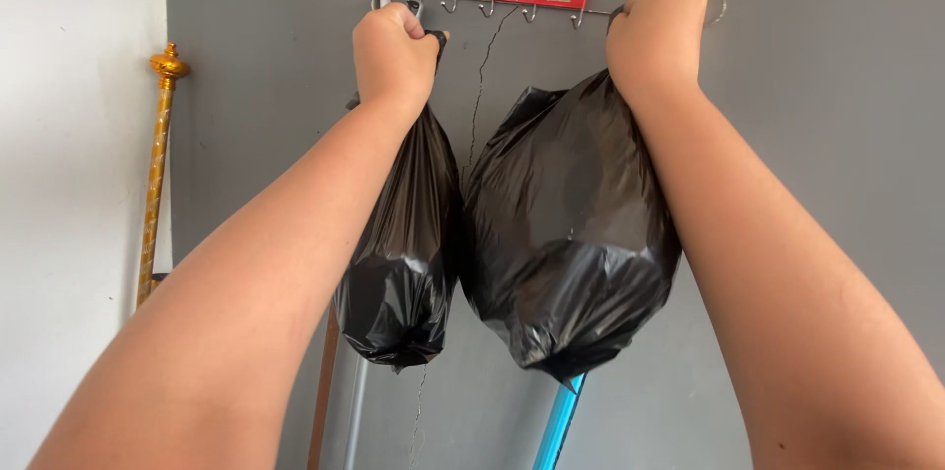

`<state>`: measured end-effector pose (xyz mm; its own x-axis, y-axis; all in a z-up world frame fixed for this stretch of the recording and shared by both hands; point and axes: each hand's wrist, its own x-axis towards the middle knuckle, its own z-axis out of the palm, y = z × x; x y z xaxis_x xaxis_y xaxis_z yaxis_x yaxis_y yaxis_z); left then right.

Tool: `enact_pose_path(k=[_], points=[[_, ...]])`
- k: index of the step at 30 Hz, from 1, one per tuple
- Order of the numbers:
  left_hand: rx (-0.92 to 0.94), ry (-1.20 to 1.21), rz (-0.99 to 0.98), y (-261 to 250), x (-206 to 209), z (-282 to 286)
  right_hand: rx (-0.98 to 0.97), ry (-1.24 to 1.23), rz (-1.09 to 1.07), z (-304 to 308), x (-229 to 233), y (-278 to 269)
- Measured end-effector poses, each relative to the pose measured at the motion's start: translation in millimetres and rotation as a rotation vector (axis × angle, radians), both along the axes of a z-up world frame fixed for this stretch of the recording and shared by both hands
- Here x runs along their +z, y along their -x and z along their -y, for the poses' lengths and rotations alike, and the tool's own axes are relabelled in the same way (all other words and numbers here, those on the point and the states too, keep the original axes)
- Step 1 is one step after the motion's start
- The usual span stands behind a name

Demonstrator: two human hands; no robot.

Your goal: The recorder ties plastic bags, hangs them on a wall rack, folds an umbrella, and organizes motorcycle helmets in a garage area.

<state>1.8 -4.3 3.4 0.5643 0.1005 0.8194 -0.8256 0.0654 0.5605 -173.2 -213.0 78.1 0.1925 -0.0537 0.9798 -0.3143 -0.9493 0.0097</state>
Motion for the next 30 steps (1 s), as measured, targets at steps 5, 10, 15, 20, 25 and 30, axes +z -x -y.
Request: enact_pose_path(k=[5,10,15,20,25,30], points=[[-0.023,0.082,-0.058,-6,5,15,-0.24,0.137,-0.048,27,22,-28],[-0.054,0.119,-0.093,-20,15,34,-0.159,-0.097,-0.016,26,20,-21],[0.055,0.113,-0.036,-50,42,69,-0.134,-0.067,-0.076,-3,-6,-3],[0.032,0.029,-0.059,-36,65,90,0.002,-0.126,-0.107,4,-10,11],[0.14,-0.056,-0.077,-37,79,106,0.228,-0.287,-0.144,-5,-21,27],[0.24,-0.22,-0.037,-50,87,121,0.267,-0.179,-0.153,-1,-27,29]])
